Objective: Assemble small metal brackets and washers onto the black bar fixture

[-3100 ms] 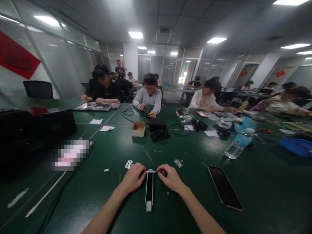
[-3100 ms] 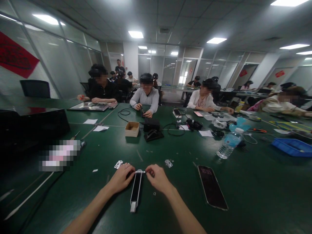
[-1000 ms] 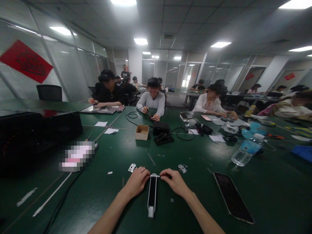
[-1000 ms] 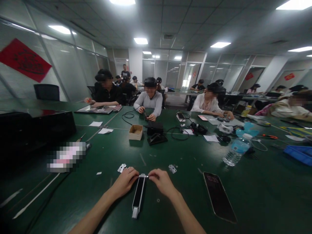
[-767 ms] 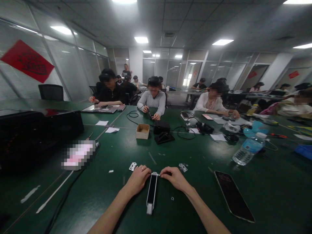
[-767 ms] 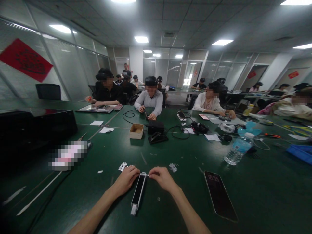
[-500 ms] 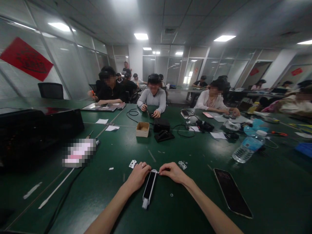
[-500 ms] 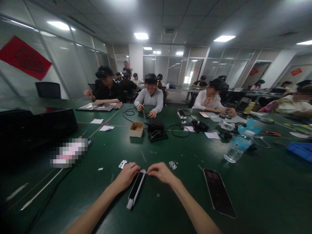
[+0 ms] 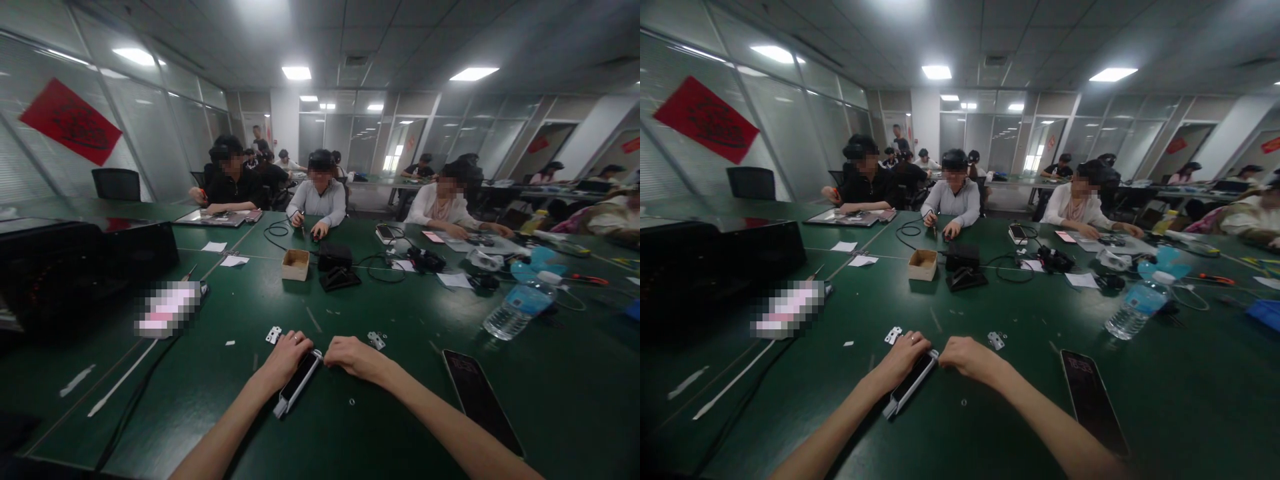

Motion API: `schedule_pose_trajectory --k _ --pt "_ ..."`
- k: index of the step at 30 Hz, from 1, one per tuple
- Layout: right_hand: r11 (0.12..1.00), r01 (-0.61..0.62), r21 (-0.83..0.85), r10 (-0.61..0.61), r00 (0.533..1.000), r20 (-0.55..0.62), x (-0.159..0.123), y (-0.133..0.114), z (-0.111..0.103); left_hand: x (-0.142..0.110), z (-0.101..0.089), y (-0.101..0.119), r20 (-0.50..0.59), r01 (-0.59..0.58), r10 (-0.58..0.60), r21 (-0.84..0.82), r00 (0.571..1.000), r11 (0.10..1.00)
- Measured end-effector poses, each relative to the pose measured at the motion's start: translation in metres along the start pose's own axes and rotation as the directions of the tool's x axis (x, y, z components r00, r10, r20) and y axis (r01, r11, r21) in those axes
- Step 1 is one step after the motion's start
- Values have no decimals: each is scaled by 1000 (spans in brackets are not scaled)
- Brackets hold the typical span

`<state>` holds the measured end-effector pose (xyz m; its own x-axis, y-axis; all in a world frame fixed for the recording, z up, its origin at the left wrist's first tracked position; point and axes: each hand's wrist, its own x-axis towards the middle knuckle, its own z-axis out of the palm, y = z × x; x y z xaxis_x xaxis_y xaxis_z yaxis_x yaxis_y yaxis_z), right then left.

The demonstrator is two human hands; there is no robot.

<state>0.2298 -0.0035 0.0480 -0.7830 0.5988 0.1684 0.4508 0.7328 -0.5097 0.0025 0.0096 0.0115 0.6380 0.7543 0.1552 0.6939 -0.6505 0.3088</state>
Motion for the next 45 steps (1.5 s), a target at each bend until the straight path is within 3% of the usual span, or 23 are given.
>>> schedule_pose_trajectory --k 3,6,9,12,21,28,34,38,40,43,45 --pt "992 -104 78 106 994 -23 0 -3 2 -1 -3 3 13 0 0 12 1000 1000" --pt "917 -250 311 301 945 -125 -2 -1 14 -1 -4 4 19 0 0 23 1000 1000" --pt "720 -313 620 486 864 -128 -3 2 30 -1 -1 2 21 0 -1 33 1000 999" --pt "522 -284 804 550 833 -63 -1 5 40 -1 3 -2 22 -4 3 39 1000 999" --pt "347 -216 913 586 809 -32 5 2 50 -2 9 -8 14 -22 21 34 1000 999" --pt "269 -178 946 663 747 -48 6 -11 52 -5 1 -3 26 -45 44 25 999 999" --pt "120 -102 988 753 657 -24 6 -22 61 -8 -5 3 44 -59 59 5 997 998" --pt "87 -48 995 801 598 -41 10 -28 71 -9 -6 3 27 -52 51 3 998 999" --pt "115 -32 993 809 583 -75 11 -27 76 -9 -5 2 16 -47 47 11 999 999" --pt "263 -42 964 783 592 -188 12 -22 79 -9 -2 0 38 -15 15 -1 999 1000" --pt "372 -87 924 736 635 -236 11 -18 77 -9 0 -1 57 -14 15 -7 998 1000"
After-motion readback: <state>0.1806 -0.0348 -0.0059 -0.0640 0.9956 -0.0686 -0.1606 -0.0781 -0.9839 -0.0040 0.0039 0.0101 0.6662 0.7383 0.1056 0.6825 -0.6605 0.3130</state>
